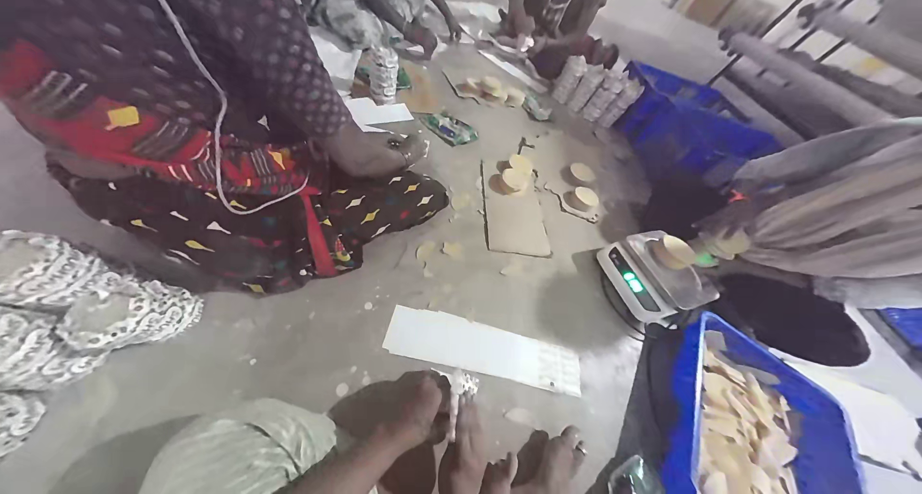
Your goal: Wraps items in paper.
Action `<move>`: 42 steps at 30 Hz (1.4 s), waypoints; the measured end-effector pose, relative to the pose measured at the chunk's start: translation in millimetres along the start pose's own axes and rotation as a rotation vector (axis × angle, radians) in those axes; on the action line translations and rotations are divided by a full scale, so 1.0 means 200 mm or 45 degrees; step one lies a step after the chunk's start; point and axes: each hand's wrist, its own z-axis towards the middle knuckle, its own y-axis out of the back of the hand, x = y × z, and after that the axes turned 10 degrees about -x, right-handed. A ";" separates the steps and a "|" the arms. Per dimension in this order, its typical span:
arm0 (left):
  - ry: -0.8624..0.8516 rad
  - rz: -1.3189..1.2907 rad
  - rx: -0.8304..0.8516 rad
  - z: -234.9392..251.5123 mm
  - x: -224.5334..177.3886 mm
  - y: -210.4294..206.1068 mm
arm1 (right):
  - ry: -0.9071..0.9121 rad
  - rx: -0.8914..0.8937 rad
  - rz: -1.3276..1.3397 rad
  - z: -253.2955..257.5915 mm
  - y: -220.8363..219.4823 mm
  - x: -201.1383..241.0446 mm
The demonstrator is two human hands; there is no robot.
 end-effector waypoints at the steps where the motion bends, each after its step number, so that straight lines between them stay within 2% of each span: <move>1: 0.013 0.043 0.005 0.01 0.01 -0.02 | 0.177 -0.154 0.006 -0.07 -0.13 -0.12; 2: 0.037 0.072 0.029 0.01 0.01 -0.03 | 0.289 -0.225 -0.010 -0.11 -0.21 -0.20; 3: 0.059 0.079 0.052 0.02 0.01 -0.02 | 0.321 -0.200 -0.064 -0.13 -0.23 -0.22; 5: 0.084 0.023 0.074 0.01 0.01 -0.02 | 0.270 -0.021 -0.211 -0.13 -0.17 -0.16; 9: 0.028 -0.137 -0.100 0.02 0.09 -0.08 | 0.232 0.268 -0.577 -0.04 0.01 -0.01; 12: 0.042 -0.249 -0.117 0.03 0.10 -0.08 | 0.125 0.479 -0.443 0.12 0.10 0.01; 17: -0.130 -0.377 -0.117 0.08 0.14 -0.11 | -0.025 0.814 -0.417 0.33 0.11 0.01; 20: -0.181 -0.372 -0.118 0.10 0.13 -0.06 | -0.132 0.857 -0.384 0.38 0.09 -0.01; 22: -0.053 -0.379 -0.202 0.06 0.10 -0.04 | -0.227 0.799 -0.344 0.35 0.08 -0.04; 24: 0.198 -0.497 -0.305 -0.03 0.06 -0.02 | -0.362 0.681 -0.316 0.30 0.08 -0.03; 27: 0.710 -1.007 -0.357 -0.19 -0.03 -0.05 | -0.537 0.505 -0.325 0.17 0.07 -0.01; 29: 0.882 -1.358 -0.294 -0.21 -0.05 -0.16 | -0.603 0.453 -0.328 0.10 0.07 0.04; 31: 0.949 -1.462 -0.275 -0.17 -0.05 -0.22 | -0.611 0.414 -0.297 0.07 0.06 0.06; 34: 0.936 -1.385 -0.347 -0.09 0.01 -0.26 | -0.639 0.417 -0.117 0.09 0.07 0.01; 36: 0.924 -1.245 -0.363 -0.09 0.03 -0.25 | -0.778 0.401 0.217 0.09 0.05 -0.09; 38: 0.934 -1.145 -0.358 -0.09 0.04 -0.26 | -1.060 0.484 0.556 0.11 0.04 -0.15; 39: 0.944 -1.152 -0.337 -0.10 0.03 -0.25 | -1.172 0.577 0.649 0.12 0.04 -0.16; 42: 0.966 -1.184 -0.306 -0.11 -0.01 -0.22 | -1.258 0.734 0.725 0.17 0.07 -0.20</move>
